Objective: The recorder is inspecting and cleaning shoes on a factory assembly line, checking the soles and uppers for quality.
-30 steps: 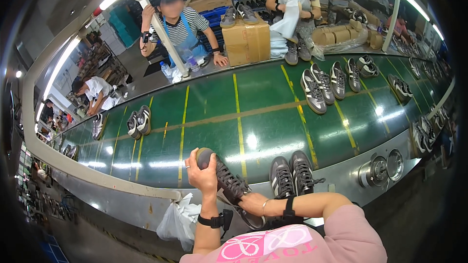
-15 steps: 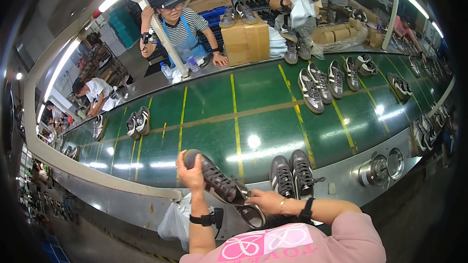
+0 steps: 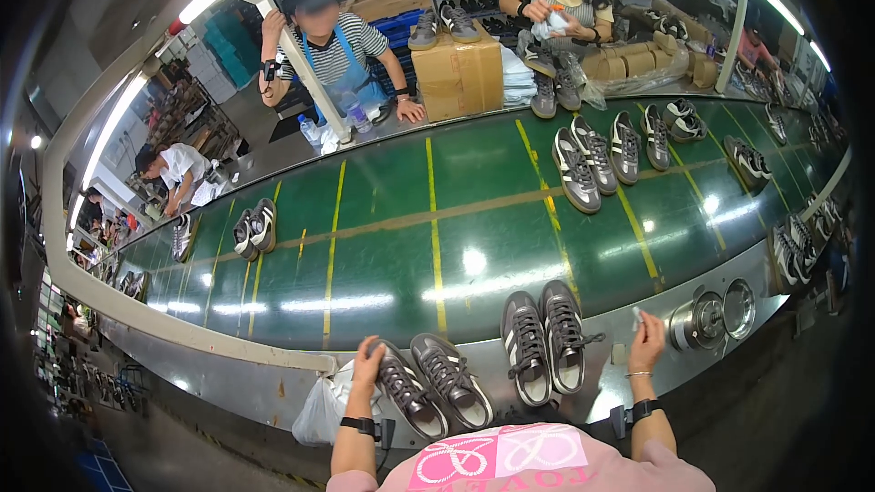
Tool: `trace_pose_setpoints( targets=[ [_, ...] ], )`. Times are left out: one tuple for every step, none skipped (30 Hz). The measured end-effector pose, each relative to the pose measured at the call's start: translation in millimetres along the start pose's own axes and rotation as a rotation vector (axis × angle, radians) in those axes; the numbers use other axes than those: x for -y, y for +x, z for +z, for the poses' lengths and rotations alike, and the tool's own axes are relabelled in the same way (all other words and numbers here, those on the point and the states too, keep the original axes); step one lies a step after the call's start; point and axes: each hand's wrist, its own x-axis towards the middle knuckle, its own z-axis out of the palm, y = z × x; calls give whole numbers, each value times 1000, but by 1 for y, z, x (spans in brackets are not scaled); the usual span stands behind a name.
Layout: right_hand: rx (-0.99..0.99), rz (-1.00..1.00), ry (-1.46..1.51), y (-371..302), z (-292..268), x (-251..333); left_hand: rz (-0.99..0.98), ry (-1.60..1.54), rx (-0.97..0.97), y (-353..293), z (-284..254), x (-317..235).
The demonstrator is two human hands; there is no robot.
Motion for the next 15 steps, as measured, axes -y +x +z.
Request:
trace_pose_setpoints(
  targets=[
    [-55,-56,-33,11,-10,2,-96,42,50,-7,6,11],
    [-118,-105,-81,21,-25,3,-17,364,20,-18,21,3],
    [-122,-100,-89,32,-38,2,69,681,-14,-29,32,-11],
    [-177,-147,-141,45,-49,2,100,629,-6,-33,32,-5],
    [-235,-191,-204,57,-62,-2,101,626,-2,-40,37,-15],
    [-237,-193,-207,68,-75,-8,192,734,-34,-51,38,-24],
    [-305,-174,-239,78,-90,-18,291,841,-64,-61,41,-41],
    [-369,-157,-269,86,-104,-27,293,778,-35,-67,41,-54],
    [-367,-159,-266,94,-117,-38,291,778,-39,-76,38,-59],
    [-398,-165,-340,103,-129,-50,241,741,81,-84,36,-62],
    [-430,-168,-415,109,-140,-62,190,702,202,-92,35,-64],
    [-427,-167,-411,114,-148,-70,221,765,247,-104,34,-64],
    [-440,-112,-401,117,-154,-78,220,768,248,-115,35,-71],
    [-454,-57,-391,120,-161,-89,280,881,297,-127,36,-80],
    [-454,-55,-393,123,-166,-100,340,992,346,-133,38,-84]
  ],
)
